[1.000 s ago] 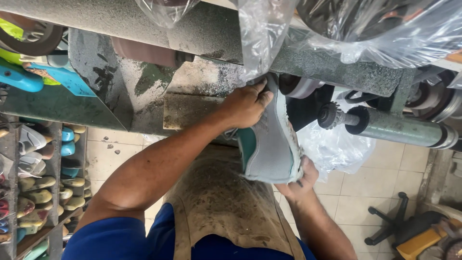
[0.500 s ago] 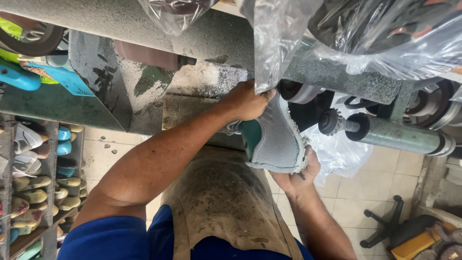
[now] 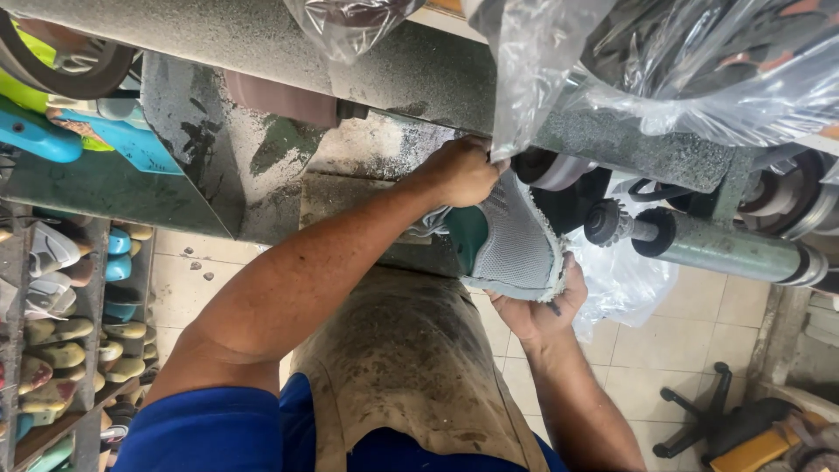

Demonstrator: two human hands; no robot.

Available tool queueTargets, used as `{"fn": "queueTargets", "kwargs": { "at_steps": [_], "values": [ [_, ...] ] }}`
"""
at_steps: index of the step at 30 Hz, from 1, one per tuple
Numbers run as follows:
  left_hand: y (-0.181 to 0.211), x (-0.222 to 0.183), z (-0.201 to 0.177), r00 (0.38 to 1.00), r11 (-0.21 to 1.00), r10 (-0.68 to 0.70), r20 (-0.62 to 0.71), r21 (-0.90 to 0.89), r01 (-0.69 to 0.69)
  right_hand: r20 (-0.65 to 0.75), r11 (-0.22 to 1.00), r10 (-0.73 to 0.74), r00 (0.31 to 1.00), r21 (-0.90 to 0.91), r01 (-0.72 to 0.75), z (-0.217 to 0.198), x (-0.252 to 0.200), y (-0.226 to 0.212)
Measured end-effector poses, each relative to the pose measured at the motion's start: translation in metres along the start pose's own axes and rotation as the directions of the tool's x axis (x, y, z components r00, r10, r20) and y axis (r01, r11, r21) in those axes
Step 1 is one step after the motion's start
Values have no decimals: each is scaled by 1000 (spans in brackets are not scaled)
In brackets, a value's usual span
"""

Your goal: Sanding the edges of a sneaker sole using a stationary grinding machine

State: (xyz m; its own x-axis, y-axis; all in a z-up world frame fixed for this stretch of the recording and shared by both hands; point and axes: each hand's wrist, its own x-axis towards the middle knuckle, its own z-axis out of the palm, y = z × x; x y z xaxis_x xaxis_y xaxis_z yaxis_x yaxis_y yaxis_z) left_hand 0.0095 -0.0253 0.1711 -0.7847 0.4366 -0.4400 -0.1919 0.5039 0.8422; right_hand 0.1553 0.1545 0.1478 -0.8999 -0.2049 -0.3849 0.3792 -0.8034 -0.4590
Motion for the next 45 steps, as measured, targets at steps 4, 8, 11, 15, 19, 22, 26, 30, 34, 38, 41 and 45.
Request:
{"fn": "queueTargets", "kwargs": {
  "at_steps": [4, 8, 11, 15, 19, 22, 26, 30, 34, 38, 41, 45],
  "values": [
    [38, -31, -26, 999, 999, 35, 24, 26, -36, 16, 1000, -16, 1000, 6, 16, 12, 1, 3],
    [15, -11, -11, 999, 999, -37, 9, 6, 37, 11, 1000, -3, 1000, -10, 3, 43, -4, 0],
    [16, -7, -13, 1000, 1000, -24, -1, -17, 24, -1, 1000, 8, 1000, -15, -8, 35, 0, -3],
    [-3, -15, -5, 998, 998, 53, -36, 23, -52, -81, 1000, 8, 997, -11, -9, -20, -19, 6],
    [19, -70, -8, 995, 995, -56, 76, 92, 49, 403, 997, -33, 915, 75, 3, 49, -55, 7],
    [2, -112, -3, 988, 988, 155, -29, 29, -154, 223, 920, 1, 975, -381, 87, 44, -79, 20],
    [-22, -147, 11, 976, 953, 181, -118, -223, -204, 394, 792, -25, 919, -554, 258, 25, -105, 48],
    [-52, -163, 24, 945, 841, 248, -212, -437, -319, 416, 675, -78, 906, -647, 355, 17, -134, 78],
    [-72, -178, 42, 943, 785, 277, -186, -522, -334, 401, 521, -157, 903, -743, 420, 16, -160, 96],
    [-75, -189, 63, 950, 749, 311, 17, -620, -234, 322, 386, -168, 932, -848, 363, 15, -175, 109],
    [-71, -201, 80, 960, 725, 279, -33, -648, -233, 249, 347, -237, 939, -881, 321, 34, -176, 115],
    [-64, -182, 105, 956, 637, 117, -269, -718, -280, 254, 315, -375, 892, -870, 380, -7, -170, 105]
  ]
}}
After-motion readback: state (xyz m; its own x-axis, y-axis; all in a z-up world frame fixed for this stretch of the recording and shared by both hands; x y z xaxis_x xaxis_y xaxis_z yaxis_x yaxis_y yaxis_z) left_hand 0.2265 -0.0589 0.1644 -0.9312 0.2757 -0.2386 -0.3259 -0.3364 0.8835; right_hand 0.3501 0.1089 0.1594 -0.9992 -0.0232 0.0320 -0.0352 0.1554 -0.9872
